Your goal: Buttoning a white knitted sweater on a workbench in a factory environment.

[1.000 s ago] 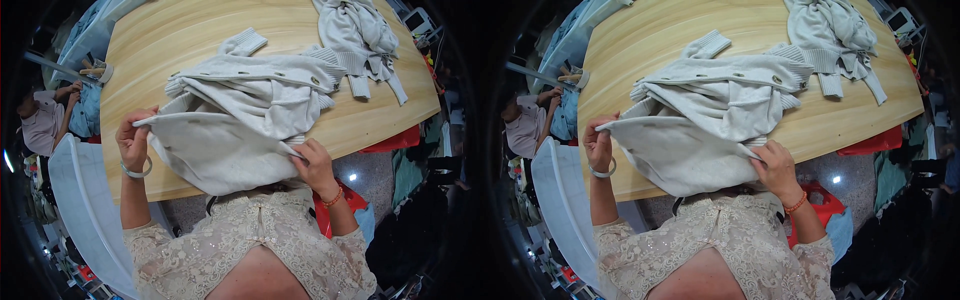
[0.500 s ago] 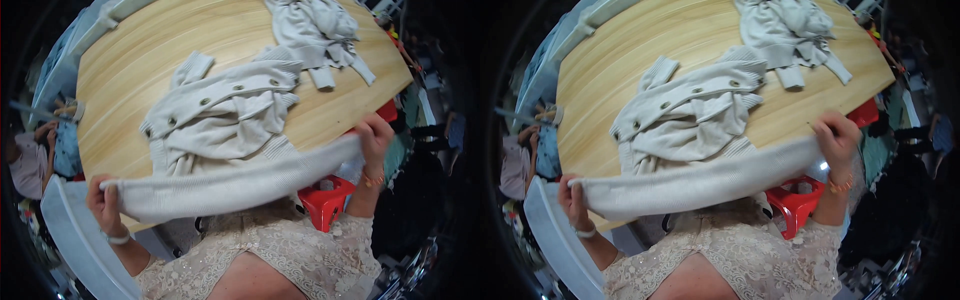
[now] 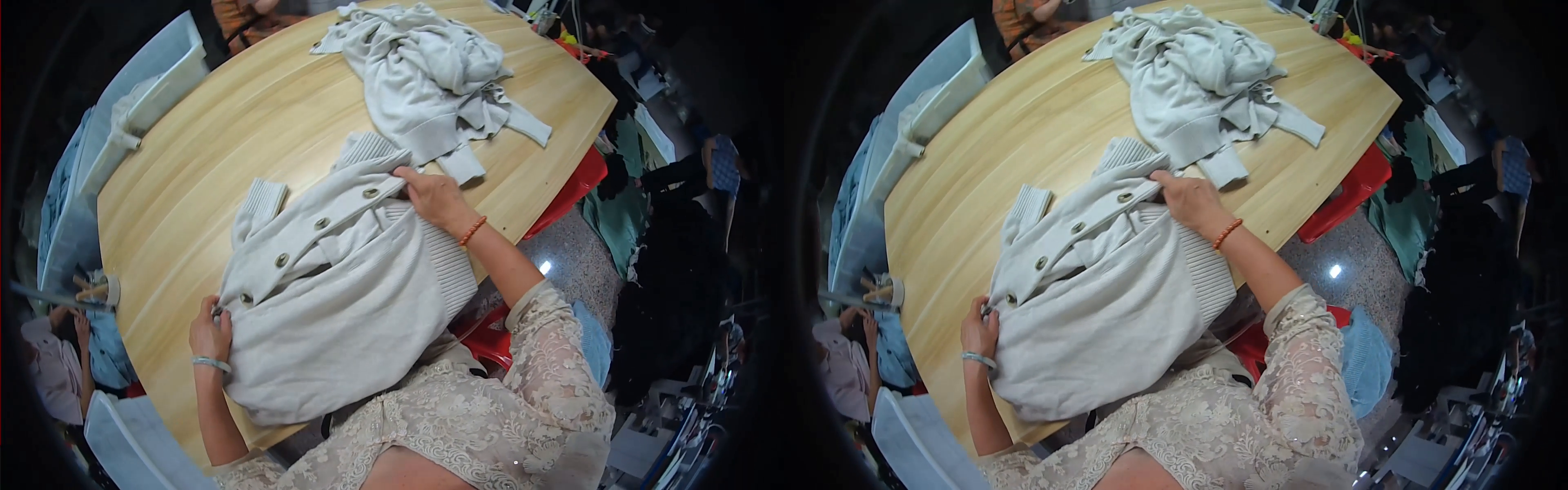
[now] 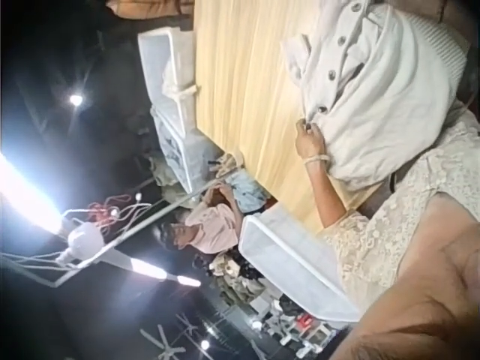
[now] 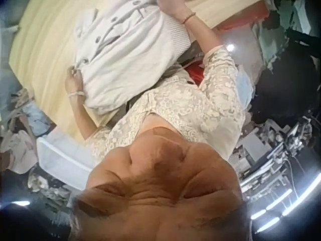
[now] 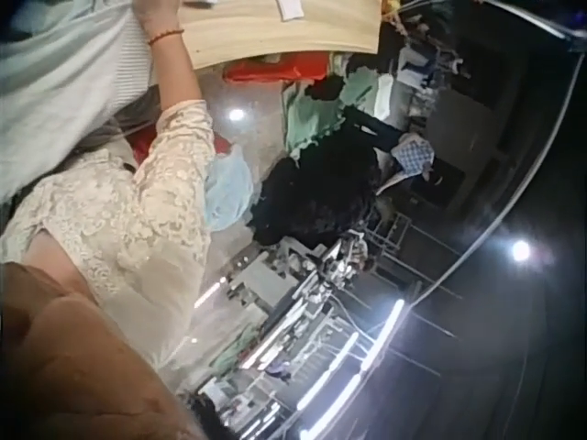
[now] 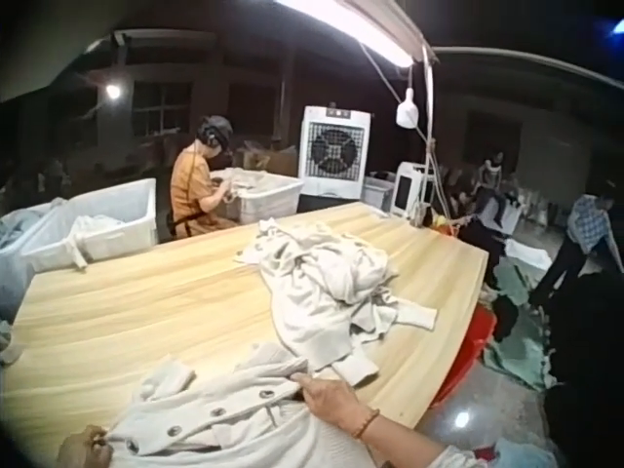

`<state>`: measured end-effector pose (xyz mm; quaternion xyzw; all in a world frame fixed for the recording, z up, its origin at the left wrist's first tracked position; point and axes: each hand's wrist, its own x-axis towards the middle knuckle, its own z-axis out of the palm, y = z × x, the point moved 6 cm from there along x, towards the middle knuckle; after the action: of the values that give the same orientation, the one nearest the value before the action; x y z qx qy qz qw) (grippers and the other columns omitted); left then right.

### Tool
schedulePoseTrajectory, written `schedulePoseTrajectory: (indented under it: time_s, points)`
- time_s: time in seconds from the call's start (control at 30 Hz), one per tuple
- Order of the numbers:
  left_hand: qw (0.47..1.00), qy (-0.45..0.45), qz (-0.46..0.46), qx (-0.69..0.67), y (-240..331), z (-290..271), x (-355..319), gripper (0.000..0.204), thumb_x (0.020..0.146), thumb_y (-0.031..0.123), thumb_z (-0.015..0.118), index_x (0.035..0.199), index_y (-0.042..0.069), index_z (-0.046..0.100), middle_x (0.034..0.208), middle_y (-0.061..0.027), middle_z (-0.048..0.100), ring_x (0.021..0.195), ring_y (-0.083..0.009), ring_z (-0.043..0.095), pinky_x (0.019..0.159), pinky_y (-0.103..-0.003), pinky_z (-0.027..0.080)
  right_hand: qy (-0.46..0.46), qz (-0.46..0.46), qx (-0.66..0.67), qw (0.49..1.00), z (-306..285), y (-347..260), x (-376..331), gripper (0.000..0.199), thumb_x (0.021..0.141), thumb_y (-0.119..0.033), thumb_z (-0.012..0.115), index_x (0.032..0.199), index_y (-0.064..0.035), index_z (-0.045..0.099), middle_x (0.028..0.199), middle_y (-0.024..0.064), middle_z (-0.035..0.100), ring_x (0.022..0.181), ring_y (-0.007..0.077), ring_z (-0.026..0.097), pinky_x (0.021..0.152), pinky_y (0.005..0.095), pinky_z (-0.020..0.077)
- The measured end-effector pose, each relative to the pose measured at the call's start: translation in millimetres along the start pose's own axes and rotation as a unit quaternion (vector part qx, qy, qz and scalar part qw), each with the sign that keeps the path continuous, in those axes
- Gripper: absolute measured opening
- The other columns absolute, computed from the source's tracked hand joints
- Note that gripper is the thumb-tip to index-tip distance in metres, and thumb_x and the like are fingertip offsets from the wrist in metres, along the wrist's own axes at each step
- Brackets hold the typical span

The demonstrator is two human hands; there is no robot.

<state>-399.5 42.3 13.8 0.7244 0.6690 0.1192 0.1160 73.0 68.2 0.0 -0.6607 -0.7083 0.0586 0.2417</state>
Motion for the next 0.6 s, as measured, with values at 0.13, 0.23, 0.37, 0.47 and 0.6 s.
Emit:
schedulePoseTrajectory:
  time_s: [0.13,0.23,0.37,0.47,0.6]
  points:
    - [0.998,0.041,-0.036,0.022,-12,-2,13,0.012,0.083,0.017,0.063,0.088,0.007,0.06,0.077,-0.0194,0.065,0.076,-0.0398,0.063,0.067,-0.049,0.048,0.044,-0.044,0.01,0.998,-11,-3,21,0.022,0.09,-0.019,0.054,0.111,-0.0148,0.059,0.076,0.0166,0.067,0.073,0.0382,0.066,0.065,0.0488,0.0517]
    - [0.996,0.057,0.021,0.063,-13,-13,14,0.013,0.084,0.016,0.063,0.085,0.004,0.06,0.074,-0.018,0.063,0.069,-0.0355,0.062,0.064,-0.044,0.048,0.077,-0.077,0.008,0.994,-53,-21,29,0.019,0.088,-0.025,0.062,0.104,-0.0154,0.062,0.074,0.0137,0.067,0.073,0.0345,0.066,0.063,0.0452,0.0514]
    - [0.98,0.025,-0.011,-0.196,-1,-62,-24,0.011,0.088,0.01,0.061,0.083,0.0,0.059,0.067,-0.0033,0.057,0.065,-0.0097,0.054,0.06,-0.026,0.043,0.135,-0.167,-0.001,0.977,-114,-41,10,0.017,0.08,-0.023,0.073,0.093,-0.0125,0.069,0.074,0.0079,0.068,0.062,0.0246,0.066,0.054,0.0342,0.0505]
    - [0.948,0.009,-0.028,-0.316,22,-74,-67,0.008,0.091,0.008,0.059,0.091,0.0,0.06,0.073,0.0006,0.058,0.067,-0.0058,0.052,0.061,-0.023,0.043,0.082,-0.107,0.0,0.991,-131,-14,-16,0.02,0.079,-0.023,0.074,0.094,-0.0089,0.069,0.076,0.0097,0.068,0.062,0.02,0.067,0.056,0.0302,0.0509]
    - [0.936,-0.044,-0.051,-0.345,45,1,-84,0.016,0.088,0.007,0.063,0.103,0.002,0.061,0.081,-0.0007,0.059,0.074,-0.0077,0.054,0.066,-0.021,0.044,-0.021,-0.014,-0.172,0.985,-87,34,-55,0.025,0.08,-0.021,0.071,0.102,-0.0124,0.065,0.078,0.0105,0.065,0.07,0.0296,0.065,0.063,0.0414,0.0501]
